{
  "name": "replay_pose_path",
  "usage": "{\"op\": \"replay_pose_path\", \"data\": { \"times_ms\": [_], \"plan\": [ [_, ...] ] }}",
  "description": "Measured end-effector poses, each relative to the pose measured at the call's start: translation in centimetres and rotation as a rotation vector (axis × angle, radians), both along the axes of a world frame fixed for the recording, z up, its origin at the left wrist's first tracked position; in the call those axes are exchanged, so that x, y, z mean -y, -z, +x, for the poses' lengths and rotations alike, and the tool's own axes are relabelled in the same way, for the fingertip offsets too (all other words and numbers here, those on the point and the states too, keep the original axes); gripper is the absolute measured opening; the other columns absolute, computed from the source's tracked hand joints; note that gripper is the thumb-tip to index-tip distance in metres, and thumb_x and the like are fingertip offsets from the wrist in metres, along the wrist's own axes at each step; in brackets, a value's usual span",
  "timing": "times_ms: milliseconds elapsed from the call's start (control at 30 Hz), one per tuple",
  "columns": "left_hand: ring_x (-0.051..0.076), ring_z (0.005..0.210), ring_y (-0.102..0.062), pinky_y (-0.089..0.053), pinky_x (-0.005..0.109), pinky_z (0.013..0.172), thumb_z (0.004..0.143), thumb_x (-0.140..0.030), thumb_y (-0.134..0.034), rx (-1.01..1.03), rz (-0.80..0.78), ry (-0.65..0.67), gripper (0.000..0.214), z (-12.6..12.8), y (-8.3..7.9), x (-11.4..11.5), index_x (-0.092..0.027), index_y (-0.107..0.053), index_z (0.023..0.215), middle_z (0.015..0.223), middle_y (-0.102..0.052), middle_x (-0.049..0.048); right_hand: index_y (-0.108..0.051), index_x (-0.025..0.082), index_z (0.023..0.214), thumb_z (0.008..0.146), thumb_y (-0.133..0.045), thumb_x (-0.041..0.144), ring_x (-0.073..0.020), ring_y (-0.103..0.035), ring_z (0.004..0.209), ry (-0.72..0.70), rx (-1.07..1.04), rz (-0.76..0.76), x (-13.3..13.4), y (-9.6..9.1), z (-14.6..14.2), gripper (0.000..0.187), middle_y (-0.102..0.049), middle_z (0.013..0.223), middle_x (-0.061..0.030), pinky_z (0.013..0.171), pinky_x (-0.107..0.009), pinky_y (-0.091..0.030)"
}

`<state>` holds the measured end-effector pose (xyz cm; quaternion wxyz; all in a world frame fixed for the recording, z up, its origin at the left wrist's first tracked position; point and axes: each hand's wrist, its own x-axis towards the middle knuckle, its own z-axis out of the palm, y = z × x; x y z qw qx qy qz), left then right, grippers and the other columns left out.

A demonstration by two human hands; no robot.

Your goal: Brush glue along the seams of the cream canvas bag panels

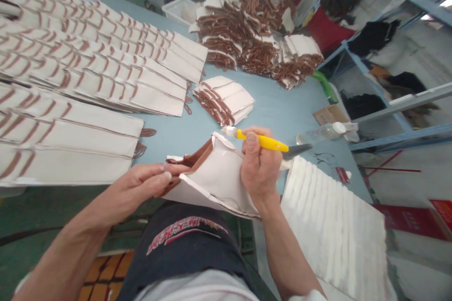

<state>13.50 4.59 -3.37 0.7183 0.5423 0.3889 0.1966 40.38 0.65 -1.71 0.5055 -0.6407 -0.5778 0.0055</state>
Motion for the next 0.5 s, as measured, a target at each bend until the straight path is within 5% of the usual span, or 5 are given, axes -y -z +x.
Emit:
{"op": "replay_pose_path", "data": {
  "times_ms": [233,367,500],
  "plan": [
    [0.021,0.090,-0.072,-0.056,0.024,0.084,0.101,-0.039,-0.062,-0.070,0.347,0.195,0.027,1.9,-1.0,1.3,-0.019,-0.079,0.093,0.096,-0.081,0.0028,-0.067,0.020,0.104,0.115,-0.040,0.052,-0.0142,-0.061,0.063,0.011,-0.035,-0.072,-1.3,1.4,-0.1,0.043,-0.068,0.077,0.0008,0.066,-0.030,-0.047],
    [0.017,0.077,-0.069,-0.052,0.021,0.074,0.104,-0.031,-0.056,-0.052,0.480,0.182,0.026,2.6,-1.8,1.7,-0.020,-0.075,0.091,0.085,-0.077,0.0003,-0.066,0.021,0.103,0.114,-0.042,0.052,-0.0131,-0.062,0.060,-0.041,-0.068,-0.048,-1.4,2.0,-0.6,0.042,-0.064,0.070,0.0027,0.060,-0.027,-0.048],
    [0.016,0.070,-0.067,-0.052,0.020,0.070,0.100,-0.025,-0.055,-0.129,0.596,0.103,0.024,1.8,-1.3,1.8,-0.021,-0.075,0.086,0.077,-0.075,-0.0020,-0.066,0.023,0.104,0.113,-0.048,0.048,-0.0113,-0.057,0.052,-0.101,-0.171,0.135,1.4,0.1,-0.8,0.033,-0.059,0.067,0.0047,0.052,-0.025,-0.045]
  ]
}}
